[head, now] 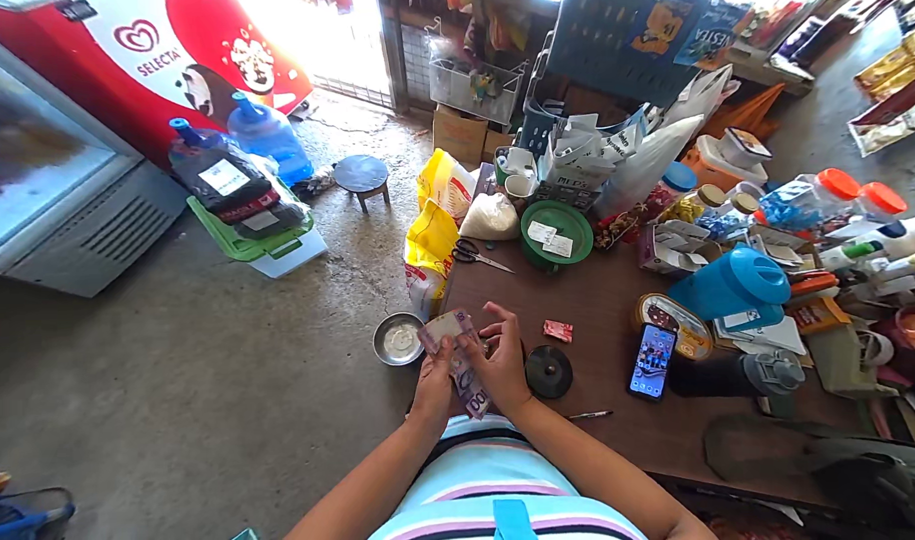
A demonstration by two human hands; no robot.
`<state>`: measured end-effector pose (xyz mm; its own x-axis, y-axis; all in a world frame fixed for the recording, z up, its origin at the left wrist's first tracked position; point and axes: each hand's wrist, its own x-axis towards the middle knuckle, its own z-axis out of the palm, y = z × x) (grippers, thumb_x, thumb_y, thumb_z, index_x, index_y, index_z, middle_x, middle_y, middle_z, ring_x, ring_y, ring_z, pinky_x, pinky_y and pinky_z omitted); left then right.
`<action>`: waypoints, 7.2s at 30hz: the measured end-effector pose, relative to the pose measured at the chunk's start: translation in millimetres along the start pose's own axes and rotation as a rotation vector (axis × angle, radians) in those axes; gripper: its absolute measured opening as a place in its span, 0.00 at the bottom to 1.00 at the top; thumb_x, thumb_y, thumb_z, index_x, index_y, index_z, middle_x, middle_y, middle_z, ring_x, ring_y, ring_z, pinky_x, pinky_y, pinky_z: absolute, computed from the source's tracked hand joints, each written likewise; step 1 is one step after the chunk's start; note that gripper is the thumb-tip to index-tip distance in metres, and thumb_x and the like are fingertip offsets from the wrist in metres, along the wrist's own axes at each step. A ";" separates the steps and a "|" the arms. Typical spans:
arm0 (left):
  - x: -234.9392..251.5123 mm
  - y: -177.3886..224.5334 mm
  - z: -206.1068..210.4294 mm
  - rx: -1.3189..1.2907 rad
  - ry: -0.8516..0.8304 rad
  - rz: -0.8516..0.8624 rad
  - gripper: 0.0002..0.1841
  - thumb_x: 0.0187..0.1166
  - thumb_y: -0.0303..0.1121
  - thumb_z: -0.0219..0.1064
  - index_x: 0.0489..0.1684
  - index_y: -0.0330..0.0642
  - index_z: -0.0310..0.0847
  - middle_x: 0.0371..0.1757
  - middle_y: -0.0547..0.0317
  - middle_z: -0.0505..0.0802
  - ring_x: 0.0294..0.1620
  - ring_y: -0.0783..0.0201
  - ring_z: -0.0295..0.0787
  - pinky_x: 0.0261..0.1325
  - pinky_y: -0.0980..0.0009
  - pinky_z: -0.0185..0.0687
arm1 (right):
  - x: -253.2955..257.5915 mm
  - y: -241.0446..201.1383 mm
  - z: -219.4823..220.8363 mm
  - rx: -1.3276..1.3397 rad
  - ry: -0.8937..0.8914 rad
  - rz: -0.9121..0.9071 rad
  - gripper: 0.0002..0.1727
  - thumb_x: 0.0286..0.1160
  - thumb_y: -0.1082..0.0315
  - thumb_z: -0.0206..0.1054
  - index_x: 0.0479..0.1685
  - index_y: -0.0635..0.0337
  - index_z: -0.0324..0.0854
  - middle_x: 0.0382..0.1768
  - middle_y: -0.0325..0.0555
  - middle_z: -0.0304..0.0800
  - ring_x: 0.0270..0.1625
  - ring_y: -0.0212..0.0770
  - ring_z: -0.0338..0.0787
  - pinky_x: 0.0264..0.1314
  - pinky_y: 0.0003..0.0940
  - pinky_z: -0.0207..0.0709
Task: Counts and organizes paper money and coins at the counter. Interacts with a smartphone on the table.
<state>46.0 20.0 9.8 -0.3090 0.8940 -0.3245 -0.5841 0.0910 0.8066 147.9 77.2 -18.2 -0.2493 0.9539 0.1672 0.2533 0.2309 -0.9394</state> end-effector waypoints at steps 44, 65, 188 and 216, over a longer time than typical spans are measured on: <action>-1.4 22.4 -38.6 0.253 0.095 0.310 0.12 0.78 0.20 0.60 0.56 0.41 0.75 0.34 0.72 0.95 0.32 0.73 0.93 0.42 0.74 0.93 | 34.1 82.4 -110.8 0.027 0.098 0.325 0.18 0.80 0.73 0.67 0.66 0.71 0.81 0.51 0.53 0.94 0.51 0.37 0.94 0.60 0.32 0.86; -8.5 19.9 -2.4 0.262 -0.024 0.086 0.18 0.65 0.12 0.71 0.51 0.36 0.78 0.38 0.65 0.97 0.40 0.70 0.96 0.50 0.70 0.94 | -10.5 -26.6 -53.3 0.922 -0.146 0.621 0.14 0.84 0.79 0.41 0.53 0.60 0.72 0.44 0.43 0.89 0.45 0.35 0.91 0.53 0.34 0.87; -10.8 39.3 -14.2 0.262 -0.128 0.219 0.09 0.64 0.22 0.77 0.35 0.48 0.86 0.32 0.71 0.94 0.34 0.76 0.91 0.43 0.76 0.90 | -15.1 -23.3 -65.5 0.061 -0.207 -0.378 0.06 0.75 0.78 0.63 0.40 0.67 0.85 0.46 0.50 0.89 0.50 0.30 0.88 0.54 0.19 0.83; 17.3 13.5 -31.6 -0.719 -0.379 -0.062 0.20 0.90 0.50 0.55 0.32 0.47 0.82 0.30 0.66 0.88 0.23 0.75 0.86 0.25 0.84 0.81 | -15.0 -53.6 -51.7 -0.073 -0.086 -0.264 0.21 0.78 0.69 0.65 0.68 0.67 0.85 0.63 0.59 0.86 0.57 0.34 0.89 0.54 0.22 0.85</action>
<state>9.0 22.8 -0.5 -0.0607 0.9960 -0.0649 -0.9706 -0.0437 0.2367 186.4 60.5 45.1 -0.3929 0.8401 0.3739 0.2350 0.4849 -0.8424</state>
